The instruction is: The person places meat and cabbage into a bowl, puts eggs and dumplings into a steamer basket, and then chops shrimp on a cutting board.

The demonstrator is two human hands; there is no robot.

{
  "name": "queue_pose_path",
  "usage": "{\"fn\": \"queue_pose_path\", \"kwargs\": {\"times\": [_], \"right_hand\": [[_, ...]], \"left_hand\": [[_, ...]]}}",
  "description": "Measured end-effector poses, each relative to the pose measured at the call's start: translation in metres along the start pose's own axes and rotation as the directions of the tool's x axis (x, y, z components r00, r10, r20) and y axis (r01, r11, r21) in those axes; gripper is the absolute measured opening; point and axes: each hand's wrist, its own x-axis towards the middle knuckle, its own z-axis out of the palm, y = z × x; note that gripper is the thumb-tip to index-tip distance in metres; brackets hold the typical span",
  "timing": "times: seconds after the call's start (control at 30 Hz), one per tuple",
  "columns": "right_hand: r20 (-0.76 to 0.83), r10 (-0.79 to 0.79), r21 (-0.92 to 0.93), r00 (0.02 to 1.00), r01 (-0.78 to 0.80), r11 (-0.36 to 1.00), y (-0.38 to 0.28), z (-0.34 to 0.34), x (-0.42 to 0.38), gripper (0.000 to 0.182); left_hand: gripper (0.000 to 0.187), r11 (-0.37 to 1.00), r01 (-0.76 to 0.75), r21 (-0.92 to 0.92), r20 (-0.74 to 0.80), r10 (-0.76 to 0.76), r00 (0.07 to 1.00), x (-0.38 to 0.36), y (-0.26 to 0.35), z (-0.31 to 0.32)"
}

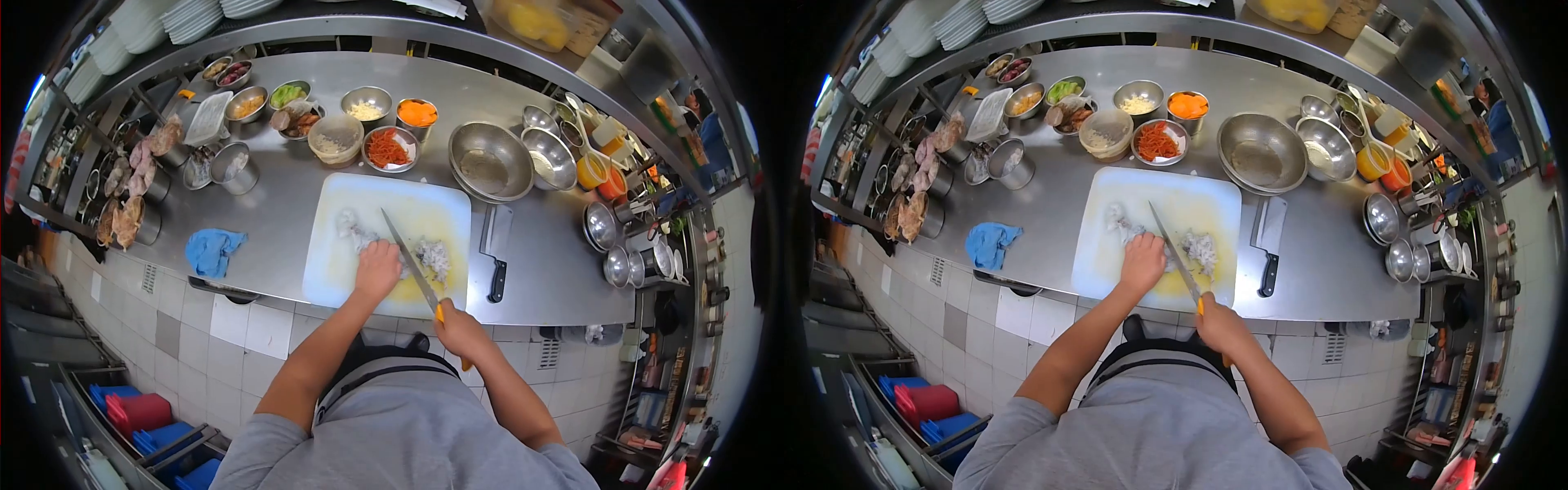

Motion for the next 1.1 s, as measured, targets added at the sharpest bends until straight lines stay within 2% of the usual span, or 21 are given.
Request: {"fn": "queue_pose_path", "kwargs": {"times": [0.1, 0.23, 0.37, 0.43, 0.53, 0.6, 0.73, 0.8, 0.83, 0.9, 1.07, 1.1], "right_hand": [[0.050, -0.008, 0.007, 0.999, 0.008, 1.000, 0.002, -0.005, -0.022, 0.036], [0.037, -0.010, 0.032, 0.999, 0.009, 0.999, 0.003, 0.018, -0.001, 0.037], [-0.082, -0.016, 0.089, 0.997, 0.023, 0.996, 0.000, 0.055, 0.064, 0.040], [-0.135, -0.013, 0.094, 0.991, 0.026, 0.995, -0.002, 0.049, 0.088, 0.040], [-0.190, -0.104, 0.060, 0.976, 0.117, 0.991, -0.006, 0.029, 0.095, 0.039], [-0.104, -0.113, 0.005, 0.988, 0.114, 0.993, -0.011, 0.000, 0.072, 0.039], [0.017, -0.039, -0.014, 0.999, 0.039, 0.999, -0.022, -0.014, 0.026, 0.040], [0.071, 0.033, -0.002, 0.997, -0.033, 0.999, -0.024, -0.008, 0.011, 0.041], [0.009, -0.030, 0.037, 1.000, 0.030, 0.999, -0.014, 0.007, 0.013, 0.037], [-0.024, -0.016, 0.040, 1.000, 0.017, 0.999, -0.003, 0.038, 0.030, 0.036], [-0.107, 0.026, 0.085, 0.994, -0.016, 0.996, -0.011, 0.061, 0.085, 0.039], [-0.161, -0.035, 0.083, 0.986, 0.049, 0.995, -0.009, 0.062, 0.099, 0.039]], "left_hand": [[0.019, 1.000, -0.009, 0.018, 0.007, 0.009, 1.000, 0.002, 0.002, -0.001], [0.019, 1.000, -0.009, 0.006, -0.012, 0.009, 1.000, 0.002, 0.002, 0.001], [0.018, 1.000, -0.009, -0.001, 0.007, 0.009, 1.000, 0.004, 0.003, -0.001], [0.018, 1.000, -0.006, 0.009, 0.011, 0.006, 1.000, 0.006, 0.003, -0.002], [0.018, 0.999, -0.037, -0.012, -0.001, 0.037, 0.999, 0.002, -0.005, 0.004], [0.017, 0.984, -0.041, -0.175, -0.010, 0.039, 0.999, -0.001, -0.021, 0.008], [0.017, 0.991, 0.007, -0.135, -0.033, -0.012, 0.999, -0.002, -0.014, 0.002], [0.018, 0.999, 0.000, -0.046, 0.045, 0.002, 0.999, 0.000, -0.011, -0.001], [0.018, 0.999, 0.008, -0.047, 0.047, -0.005, 0.999, 0.000, -0.010, -0.002], [0.020, 0.998, -0.036, -0.058, -0.027, 0.034, 0.999, 0.000, -0.008, -0.003], [0.019, 0.999, -0.034, -0.022, 0.028, 0.034, 0.999, 0.001, -0.007, -0.006], [0.019, 0.999, -0.037, -0.005, 0.039, 0.037, 0.999, 0.002, -0.007, -0.007]]}}
